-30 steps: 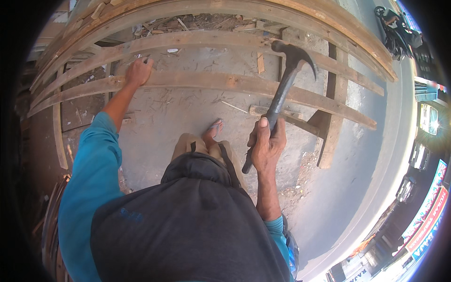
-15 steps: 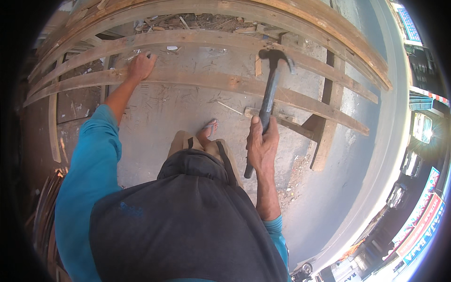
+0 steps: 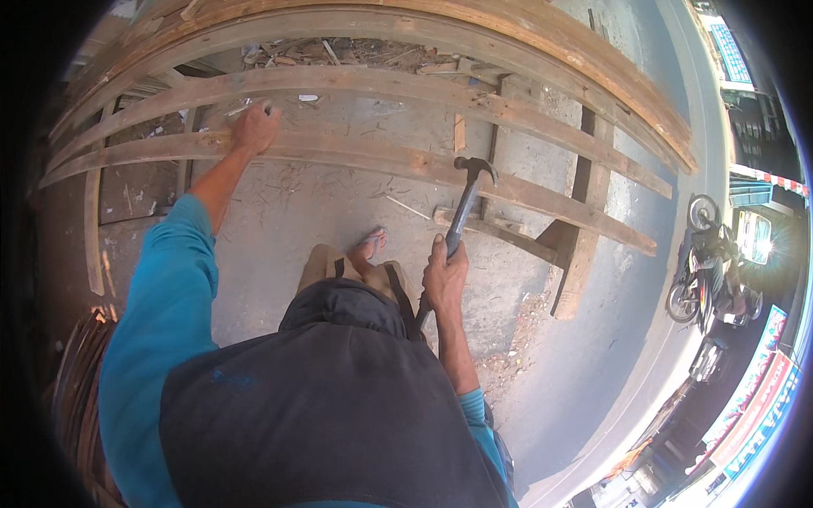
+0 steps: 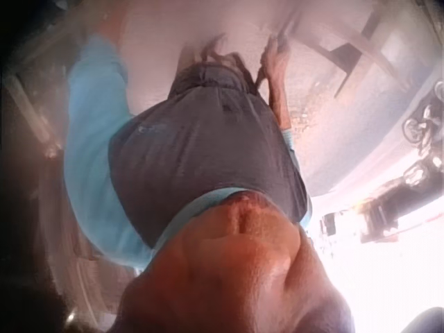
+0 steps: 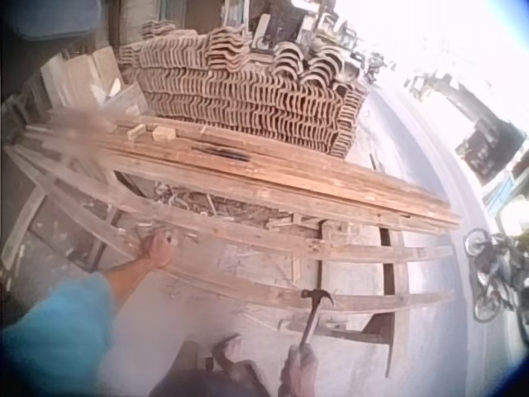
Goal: The person hammers a wooden beam into a frame on a workbench and then uses the claw of the hammer to pry a small piece of wood off the frame.
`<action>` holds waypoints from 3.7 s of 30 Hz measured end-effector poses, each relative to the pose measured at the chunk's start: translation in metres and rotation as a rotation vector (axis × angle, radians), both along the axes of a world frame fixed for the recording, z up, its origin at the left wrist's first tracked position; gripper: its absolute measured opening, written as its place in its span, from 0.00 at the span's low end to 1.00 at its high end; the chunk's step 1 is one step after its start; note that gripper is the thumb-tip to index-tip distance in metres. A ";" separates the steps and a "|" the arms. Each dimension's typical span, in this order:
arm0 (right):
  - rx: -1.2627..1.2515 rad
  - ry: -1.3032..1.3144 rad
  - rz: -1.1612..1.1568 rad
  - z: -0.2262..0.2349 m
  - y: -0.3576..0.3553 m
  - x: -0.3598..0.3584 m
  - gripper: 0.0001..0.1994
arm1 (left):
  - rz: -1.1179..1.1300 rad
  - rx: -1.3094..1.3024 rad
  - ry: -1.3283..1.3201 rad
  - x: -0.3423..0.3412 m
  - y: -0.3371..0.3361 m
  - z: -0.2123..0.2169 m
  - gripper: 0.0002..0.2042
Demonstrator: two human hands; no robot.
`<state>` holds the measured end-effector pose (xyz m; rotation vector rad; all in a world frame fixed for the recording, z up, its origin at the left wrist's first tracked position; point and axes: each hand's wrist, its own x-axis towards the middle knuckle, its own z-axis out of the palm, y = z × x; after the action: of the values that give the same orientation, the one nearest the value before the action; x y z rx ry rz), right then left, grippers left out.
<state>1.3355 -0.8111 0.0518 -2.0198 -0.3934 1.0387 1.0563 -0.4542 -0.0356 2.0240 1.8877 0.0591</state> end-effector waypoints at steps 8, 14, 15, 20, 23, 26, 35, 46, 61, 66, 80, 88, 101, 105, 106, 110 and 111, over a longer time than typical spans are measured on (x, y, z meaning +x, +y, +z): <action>0.990 -0.601 -0.109 0.167 0.047 0.023 0.18 | 0.022 -0.066 0.009 -0.010 0.001 -0.001 0.24; 0.265 -0.624 0.169 0.020 0.002 -0.002 0.14 | 0.042 -0.049 0.015 -0.001 0.006 0.006 0.25; -0.185 -0.413 0.418 0.001 0.001 0.000 0.15 | 0.054 -0.071 0.043 -0.001 0.008 0.004 0.25; 0.054 -0.197 0.268 0.066 0.020 0.002 0.17 | 0.025 0.007 0.030 -0.017 -0.009 -0.017 0.26; 0.612 -0.372 0.049 0.139 0.041 0.002 0.17 | 0.035 0.024 -0.058 -0.007 -0.002 -0.002 0.27; 1.142 -0.512 -0.074 0.184 0.052 0.020 0.19 | 0.034 -0.077 0.018 -0.010 -0.001 0.006 0.27; -0.040 -0.331 0.269 -0.029 -0.001 -0.002 0.16 | -0.008 -0.020 0.020 -0.003 0.010 0.006 0.25; 1.202 -0.614 -0.085 0.130 0.069 0.018 0.16 | -0.011 0.037 -0.034 -0.007 -0.002 0.004 0.22; -0.082 -0.373 0.312 -0.059 -0.001 -0.027 0.17 | 0.014 -0.025 -0.029 -0.009 0.005 -0.001 0.24; -0.026 -0.411 0.282 -0.089 -0.008 -0.039 0.16 | 0.000 -0.046 -0.135 -0.013 0.003 0.012 0.23; -0.086 -0.468 -0.095 -0.096 0.034 -0.105 0.16 | -0.488 0.375 -0.668 -0.144 -0.026 0.071 0.33; -0.070 -0.317 -0.273 -0.095 0.053 -0.138 0.15 | -0.531 -0.179 0.095 -0.347 0.086 0.059 0.54; -0.069 -0.232 -0.355 -0.066 0.041 -0.169 0.16 | -0.452 -0.285 0.175 -0.378 0.090 0.055 0.46; 0.026 -0.062 -0.498 -0.073 0.000 -0.196 0.13 | -0.379 0.076 0.263 -0.386 0.046 0.043 0.42; -0.005 -0.075 -0.490 -0.081 -0.011 -0.204 0.13 | -0.341 0.129 0.264 -0.386 0.035 0.037 0.41; -0.131 0.187 -0.466 -0.127 -0.072 -0.243 0.13 | -0.386 0.231 0.263 -0.405 0.035 0.019 0.37; -0.179 0.260 -0.452 -0.152 -0.090 -0.254 0.12 | -0.458 0.238 0.230 -0.412 0.044 0.010 0.34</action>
<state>1.0812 -0.9009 -0.0998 -1.9649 0.2926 1.0525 0.6442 -0.4102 -0.0251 2.6804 1.5481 -0.0759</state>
